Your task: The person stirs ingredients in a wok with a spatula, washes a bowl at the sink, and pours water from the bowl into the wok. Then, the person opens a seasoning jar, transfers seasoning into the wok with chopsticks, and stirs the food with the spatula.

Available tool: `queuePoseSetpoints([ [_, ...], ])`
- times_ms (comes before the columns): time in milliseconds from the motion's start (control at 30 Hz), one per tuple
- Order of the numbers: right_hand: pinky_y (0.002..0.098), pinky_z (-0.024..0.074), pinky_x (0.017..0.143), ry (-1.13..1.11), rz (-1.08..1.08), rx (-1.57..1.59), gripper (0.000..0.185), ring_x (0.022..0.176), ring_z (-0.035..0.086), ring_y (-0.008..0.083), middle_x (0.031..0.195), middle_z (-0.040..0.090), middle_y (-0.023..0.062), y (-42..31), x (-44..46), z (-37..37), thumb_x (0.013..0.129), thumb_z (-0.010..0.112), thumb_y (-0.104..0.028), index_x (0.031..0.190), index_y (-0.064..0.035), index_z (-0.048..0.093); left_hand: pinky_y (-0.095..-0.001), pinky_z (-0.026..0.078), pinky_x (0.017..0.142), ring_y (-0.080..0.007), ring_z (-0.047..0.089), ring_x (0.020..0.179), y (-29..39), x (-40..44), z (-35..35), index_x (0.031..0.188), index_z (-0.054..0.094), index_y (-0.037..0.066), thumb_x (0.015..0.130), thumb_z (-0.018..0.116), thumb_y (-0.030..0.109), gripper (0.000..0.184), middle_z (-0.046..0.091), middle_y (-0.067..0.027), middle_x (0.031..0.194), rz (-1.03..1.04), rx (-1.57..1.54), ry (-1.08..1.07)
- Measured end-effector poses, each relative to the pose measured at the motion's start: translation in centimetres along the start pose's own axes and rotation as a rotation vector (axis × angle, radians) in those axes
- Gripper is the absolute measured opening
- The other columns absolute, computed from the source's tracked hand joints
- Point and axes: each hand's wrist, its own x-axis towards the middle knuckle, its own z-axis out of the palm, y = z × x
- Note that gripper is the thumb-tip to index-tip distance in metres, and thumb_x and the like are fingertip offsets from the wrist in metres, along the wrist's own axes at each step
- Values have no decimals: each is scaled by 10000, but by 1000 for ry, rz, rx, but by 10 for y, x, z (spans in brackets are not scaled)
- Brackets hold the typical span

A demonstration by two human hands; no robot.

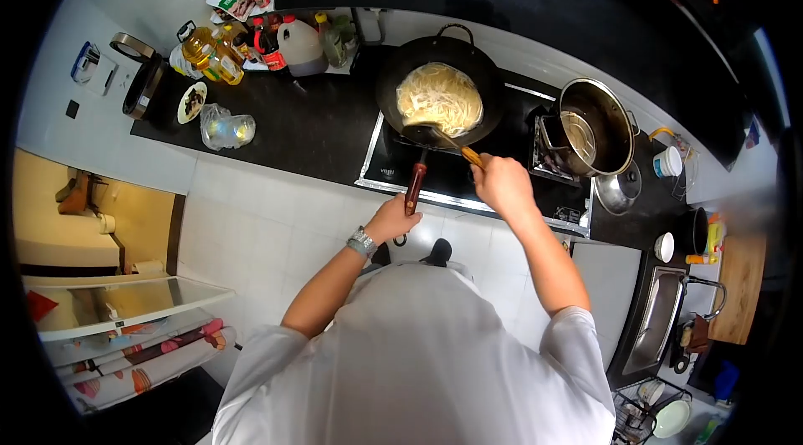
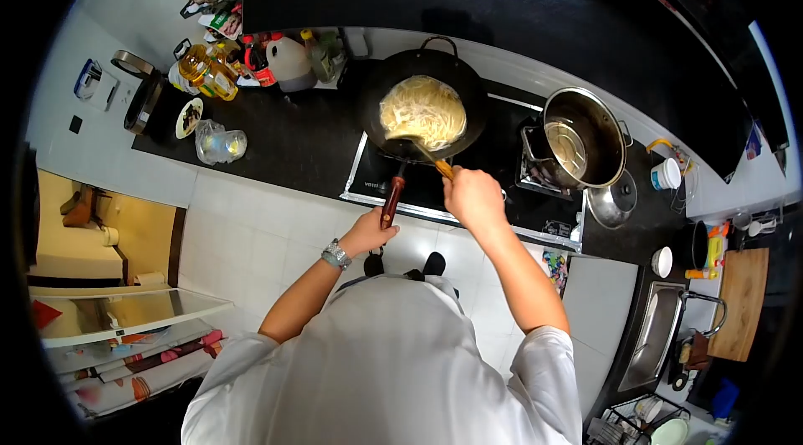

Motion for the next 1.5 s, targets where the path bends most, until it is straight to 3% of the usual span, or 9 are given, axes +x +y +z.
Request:
queuePoseSetpoints([
  [67, 479, 553, 624, 56, -7, 7, 230, 646, 663, 397, 656, 647, 219, -7, 5, 21, 872, 626, -223, 860, 5, 652, -353, 504, 604, -211, 628, 629, 3, -1, 0, 948, 535, 10, 843, 701, 247, 309, 604, -78, 713, -1, -12, 10],
  [200, 473, 552, 615, 80, 20, 14, 249, 639, 662, 388, 664, 650, 219, -15, 20, 51, 878, 615, -209, 1000, 2, 663, -396, 530, 664, -307, 670, 676, -5, 3, 7, 932, 545, -13, 819, 691, 251, 322, 651, -155, 738, 1, -98, 30],
  [600, 468, 549, 602, 202, 55, -91, 239, 641, 669, 384, 722, 662, 205, -4, 55, 75, 893, 618, -220, 968, 4, 650, -403, 507, 718, -326, 646, 760, -9, 1, 12, 933, 561, 0, 816, 703, 280, 335, 642, -148, 786, -33, -141, 76],
  [667, 470, 547, 600, 215, 57, -108, 231, 640, 668, 386, 727, 662, 204, 1, 54, 70, 893, 620, -218, 968, -1, 647, -340, 488, 581, -189, 604, 599, -11, 2, 13, 945, 545, 10, 846, 694, 232, 285, 605, -79, 713, 56, -51, 122],
  [733, 470, 544, 595, 220, 71, -115, 218, 641, 669, 385, 715, 659, 199, 4, 49, 62, 891, 624, -211, 972, -10, 643, -348, 487, 594, -206, 609, 614, -11, 2, 12, 939, 548, 13, 849, 690, 249, 291, 606, -85, 712, 30, -99, 101],
  [800, 444, 557, 606, 193, 80, -159, 275, 660, 680, 360, 748, 669, 196, 5, 38, 47, 892, 623, -225, 1026, 15, 649, -416, 511, 732, -344, 658, 792, -8, 0, 11, 923, 559, 6, 824, 689, 278, 318, 652, -162, 800, -34, -92, 82],
  [1067, 437, 549, 709, 387, 148, 185, 331, 793, 688, 393, 845, 683, 251, 40, 39, 36, 911, 628, -266, 1114, -14, 698, -423, 508, 735, -354, 651, 796, -14, 2, 16, 920, 575, -7, 807, 676, 258, 305, 655, -179, 820, 14, -122, 134],
  [1300, 444, 541, 774, 444, 195, 126, 336, 862, 676, 411, 909, 681, 256, 31, 67, 69, 928, 599, -276, 1139, -30, 690, -333, 480, 585, -168, 586, 576, -17, 1, 15, 838, 597, 28, 872, 691, 338, 326, 584, -46, 634, -33, -290, 35],
  [1500, 494, 544, 696, 360, 243, -21, 311, 766, 674, 414, 816, 682, 232, 7, 71, 85, 916, 597, -306, 1128, -100, 693, -295, 413, 502, -110, 486, 512, -26, 8, 21, 757, 583, 70, 923, 637, 355, 335, 530, 6, 606, -14, -423, -11],
])
